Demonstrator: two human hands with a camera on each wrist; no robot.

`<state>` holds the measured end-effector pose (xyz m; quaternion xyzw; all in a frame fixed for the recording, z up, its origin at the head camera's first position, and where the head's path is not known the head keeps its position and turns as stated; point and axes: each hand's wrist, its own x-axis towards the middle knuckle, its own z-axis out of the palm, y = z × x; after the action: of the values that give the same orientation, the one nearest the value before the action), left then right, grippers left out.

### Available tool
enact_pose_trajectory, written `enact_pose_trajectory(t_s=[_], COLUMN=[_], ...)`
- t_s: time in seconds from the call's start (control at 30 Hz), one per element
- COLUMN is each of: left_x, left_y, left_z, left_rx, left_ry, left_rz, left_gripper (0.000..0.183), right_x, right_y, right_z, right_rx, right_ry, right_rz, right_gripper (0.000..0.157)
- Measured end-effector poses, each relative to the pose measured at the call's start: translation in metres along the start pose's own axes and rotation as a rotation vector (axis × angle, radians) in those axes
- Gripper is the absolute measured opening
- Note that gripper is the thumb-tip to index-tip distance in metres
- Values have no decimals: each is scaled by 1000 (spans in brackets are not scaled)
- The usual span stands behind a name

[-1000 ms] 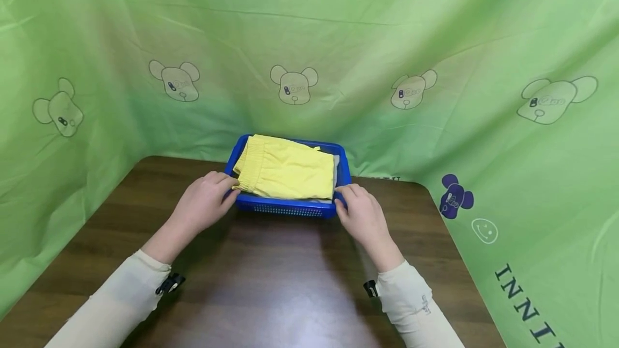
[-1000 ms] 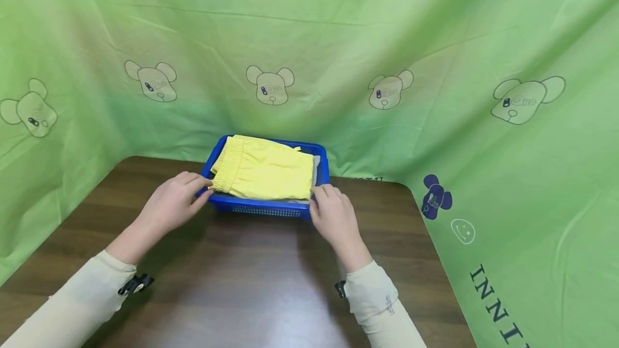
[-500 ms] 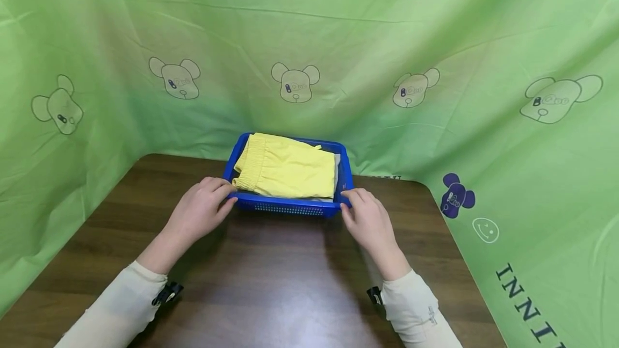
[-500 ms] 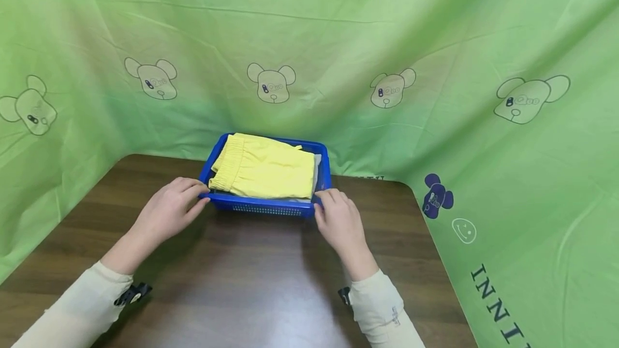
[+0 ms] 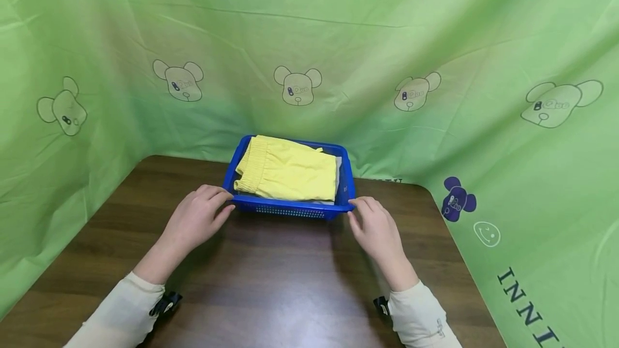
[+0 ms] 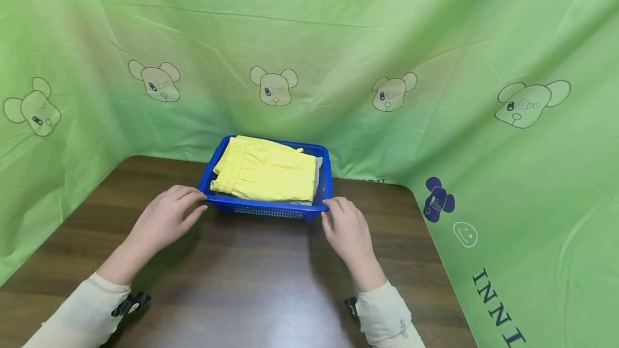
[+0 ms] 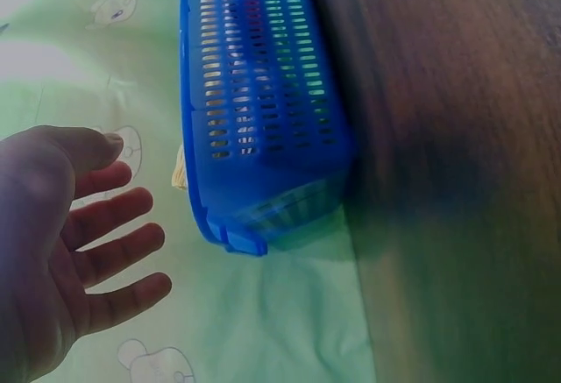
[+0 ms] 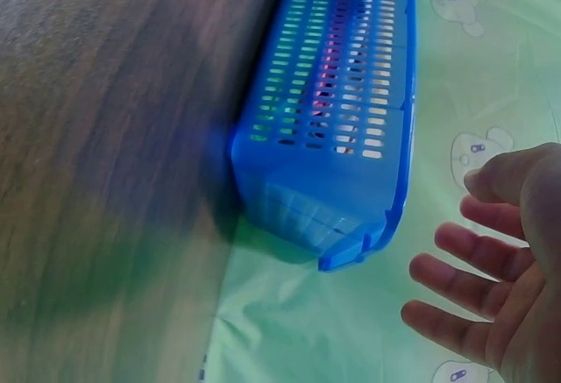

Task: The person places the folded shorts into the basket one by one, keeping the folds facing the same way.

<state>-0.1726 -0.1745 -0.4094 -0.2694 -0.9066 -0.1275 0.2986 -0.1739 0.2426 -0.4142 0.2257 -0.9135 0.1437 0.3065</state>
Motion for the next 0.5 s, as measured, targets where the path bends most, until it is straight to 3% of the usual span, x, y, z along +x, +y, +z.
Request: enact_pose_trajectory(t_s=[0.5], left_x=[-6], left_y=[-5], left_z=[4], left_rx=[20], left_ry=[-13], left_rz=[-26], left_gripper=[25], right_x=[-5], right_y=[7], right_z=[-2], right_rx=[50], right_ry=[-13], right_rz=[59], right_gripper=[28])
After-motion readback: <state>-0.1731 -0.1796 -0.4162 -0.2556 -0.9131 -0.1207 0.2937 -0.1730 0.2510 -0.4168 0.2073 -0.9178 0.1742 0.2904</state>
